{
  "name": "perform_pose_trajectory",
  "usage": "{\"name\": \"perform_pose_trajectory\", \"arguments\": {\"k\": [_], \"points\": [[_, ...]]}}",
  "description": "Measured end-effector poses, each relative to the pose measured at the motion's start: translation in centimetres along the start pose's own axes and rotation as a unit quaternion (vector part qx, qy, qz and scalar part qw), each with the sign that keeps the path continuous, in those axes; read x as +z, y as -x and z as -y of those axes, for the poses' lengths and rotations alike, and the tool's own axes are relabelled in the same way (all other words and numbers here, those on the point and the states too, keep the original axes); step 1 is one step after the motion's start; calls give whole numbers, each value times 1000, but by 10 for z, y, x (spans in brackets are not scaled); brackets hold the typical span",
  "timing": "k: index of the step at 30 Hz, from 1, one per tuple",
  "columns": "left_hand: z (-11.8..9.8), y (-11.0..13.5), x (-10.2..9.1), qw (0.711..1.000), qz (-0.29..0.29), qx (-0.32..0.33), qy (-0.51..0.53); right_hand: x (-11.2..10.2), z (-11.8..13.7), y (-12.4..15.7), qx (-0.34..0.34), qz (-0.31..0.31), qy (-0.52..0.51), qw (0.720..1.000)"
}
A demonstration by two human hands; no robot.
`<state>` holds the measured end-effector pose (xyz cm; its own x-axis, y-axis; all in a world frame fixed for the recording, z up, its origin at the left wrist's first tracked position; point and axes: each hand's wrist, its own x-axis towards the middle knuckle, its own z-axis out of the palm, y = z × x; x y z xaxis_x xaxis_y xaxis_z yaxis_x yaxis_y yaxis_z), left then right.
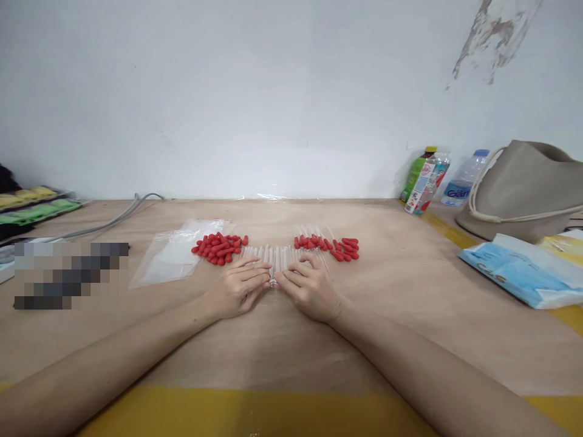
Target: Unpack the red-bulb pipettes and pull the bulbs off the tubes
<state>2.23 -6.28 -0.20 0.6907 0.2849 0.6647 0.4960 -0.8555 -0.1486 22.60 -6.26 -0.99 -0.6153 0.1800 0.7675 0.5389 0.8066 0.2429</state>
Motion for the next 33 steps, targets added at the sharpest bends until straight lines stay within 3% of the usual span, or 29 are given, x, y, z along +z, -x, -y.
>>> {"name": "perform_pose_trajectory", "arguments": {"k": [21,30,33], "points": [[-4,5,-2,995,-5,-29,93,-15,-8,-2,-144,-57,15,988],[-2,8,-3,996,-3,-21,92,-20,-11,1,-160,-52,30,985],[8,11,-9,997,-34,-32,67,-25,-30,14,-100,-44,42,993]]}}
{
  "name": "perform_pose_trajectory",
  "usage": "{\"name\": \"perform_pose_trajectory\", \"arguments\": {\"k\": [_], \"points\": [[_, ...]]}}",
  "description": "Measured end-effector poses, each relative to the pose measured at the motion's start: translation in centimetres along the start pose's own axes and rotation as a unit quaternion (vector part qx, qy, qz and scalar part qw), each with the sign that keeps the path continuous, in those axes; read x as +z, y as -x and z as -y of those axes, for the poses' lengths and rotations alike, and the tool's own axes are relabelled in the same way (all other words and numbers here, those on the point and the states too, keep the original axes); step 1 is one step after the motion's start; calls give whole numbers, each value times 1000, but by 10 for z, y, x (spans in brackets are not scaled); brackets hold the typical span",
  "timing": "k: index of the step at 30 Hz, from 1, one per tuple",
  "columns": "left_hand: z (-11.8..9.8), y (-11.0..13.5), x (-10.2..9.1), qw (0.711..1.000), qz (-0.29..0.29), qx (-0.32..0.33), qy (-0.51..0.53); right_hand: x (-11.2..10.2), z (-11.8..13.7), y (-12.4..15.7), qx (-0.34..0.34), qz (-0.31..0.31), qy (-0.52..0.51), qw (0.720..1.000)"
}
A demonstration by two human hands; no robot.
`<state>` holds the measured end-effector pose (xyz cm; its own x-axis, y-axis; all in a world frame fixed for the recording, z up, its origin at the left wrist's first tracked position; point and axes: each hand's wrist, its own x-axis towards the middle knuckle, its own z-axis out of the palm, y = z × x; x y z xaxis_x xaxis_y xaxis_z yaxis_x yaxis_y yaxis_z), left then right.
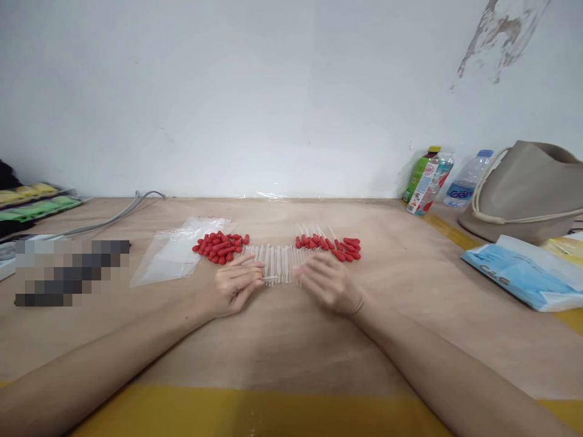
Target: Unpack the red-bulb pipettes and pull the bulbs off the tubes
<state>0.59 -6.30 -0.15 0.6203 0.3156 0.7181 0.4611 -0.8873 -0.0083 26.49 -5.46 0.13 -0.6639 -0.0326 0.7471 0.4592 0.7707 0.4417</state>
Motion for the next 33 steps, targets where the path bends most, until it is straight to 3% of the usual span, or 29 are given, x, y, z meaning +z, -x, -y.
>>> {"name": "perform_pose_trajectory", "arguments": {"k": [4,8,14,19,23,28,33], "points": [[14,1,-6,992,-67,-78,-69,-4,-33,25,225,-3,86,971],[18,0,3,987,-52,-132,-74,0,-50,39,352,-13,17,936],[17,-7,13,985,-35,-152,-76,7,-53,42,424,-25,-33,905],[22,-9,14,990,-38,-95,-102,3,-61,44,474,-24,-11,880],[21,-8,18,988,-4,-83,-128,0,-68,48,554,-22,-10,832],[11,-8,14,990,43,-107,-75,1,-74,56,622,3,-58,781],[1,-9,4,987,90,-118,-58,2,-76,60,627,30,-62,776]]}}
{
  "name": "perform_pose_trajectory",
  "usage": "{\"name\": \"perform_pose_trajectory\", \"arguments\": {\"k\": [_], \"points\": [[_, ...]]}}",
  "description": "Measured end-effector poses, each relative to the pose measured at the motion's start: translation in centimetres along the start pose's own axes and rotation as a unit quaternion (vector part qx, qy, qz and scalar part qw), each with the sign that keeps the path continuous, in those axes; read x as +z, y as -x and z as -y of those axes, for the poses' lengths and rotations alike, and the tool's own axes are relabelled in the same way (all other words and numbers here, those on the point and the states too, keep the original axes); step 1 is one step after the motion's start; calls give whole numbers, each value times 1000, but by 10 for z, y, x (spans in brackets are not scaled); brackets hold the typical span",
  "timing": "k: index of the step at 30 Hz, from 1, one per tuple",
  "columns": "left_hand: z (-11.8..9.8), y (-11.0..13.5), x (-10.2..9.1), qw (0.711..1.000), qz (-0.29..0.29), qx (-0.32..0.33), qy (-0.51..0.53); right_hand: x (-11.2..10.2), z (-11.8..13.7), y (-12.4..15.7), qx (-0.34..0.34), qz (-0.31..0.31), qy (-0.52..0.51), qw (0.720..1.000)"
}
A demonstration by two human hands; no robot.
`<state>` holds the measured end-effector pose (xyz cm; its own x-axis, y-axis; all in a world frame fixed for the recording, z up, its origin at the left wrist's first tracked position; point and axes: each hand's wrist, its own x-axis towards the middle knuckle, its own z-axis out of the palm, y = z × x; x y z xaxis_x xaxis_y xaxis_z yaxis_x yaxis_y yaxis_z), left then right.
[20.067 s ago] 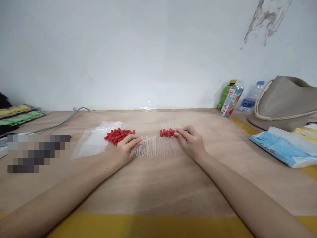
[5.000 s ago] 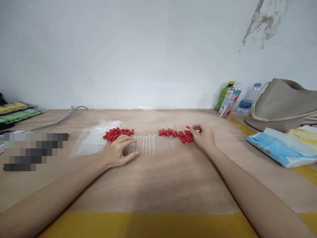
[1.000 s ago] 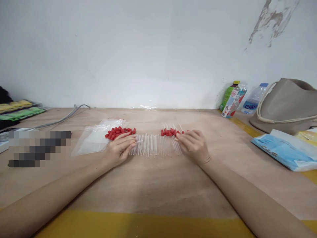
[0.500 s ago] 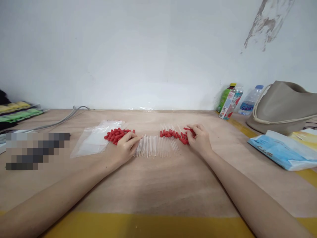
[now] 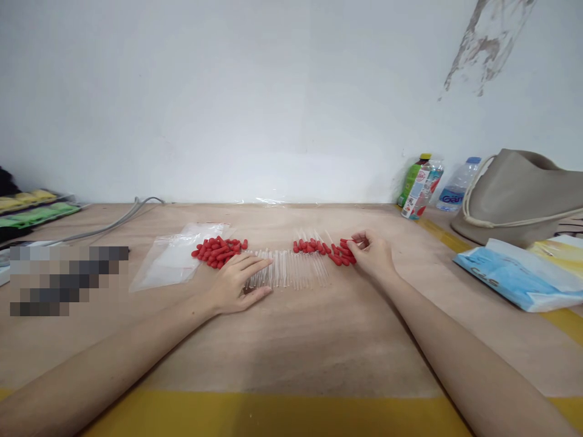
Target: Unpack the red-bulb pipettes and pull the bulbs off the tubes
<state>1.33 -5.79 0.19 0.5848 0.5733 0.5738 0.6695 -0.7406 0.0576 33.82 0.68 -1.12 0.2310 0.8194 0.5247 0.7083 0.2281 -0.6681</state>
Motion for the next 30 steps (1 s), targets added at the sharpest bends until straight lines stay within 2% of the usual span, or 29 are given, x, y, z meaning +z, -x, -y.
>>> {"name": "perform_pose_trajectory", "arguments": {"k": [5,8,12,15,18,23,30], "points": [[0,0,-2,1000,17,-26,5,-3,1,0,16,42,66,997],[1,1,-1,999,16,-33,7,-4,1,0,8,21,82,996],[2,1,1,999,17,-35,9,-2,6,2,-66,-24,97,993],[2,0,1,999,15,-36,9,5,15,7,-145,-21,138,979],[2,0,2,999,10,-34,10,14,26,13,-180,-4,193,965],[3,0,3,999,7,-32,9,25,31,17,-162,16,260,952],[2,-1,3,999,17,-39,11,22,35,13,-143,18,270,952]]}}
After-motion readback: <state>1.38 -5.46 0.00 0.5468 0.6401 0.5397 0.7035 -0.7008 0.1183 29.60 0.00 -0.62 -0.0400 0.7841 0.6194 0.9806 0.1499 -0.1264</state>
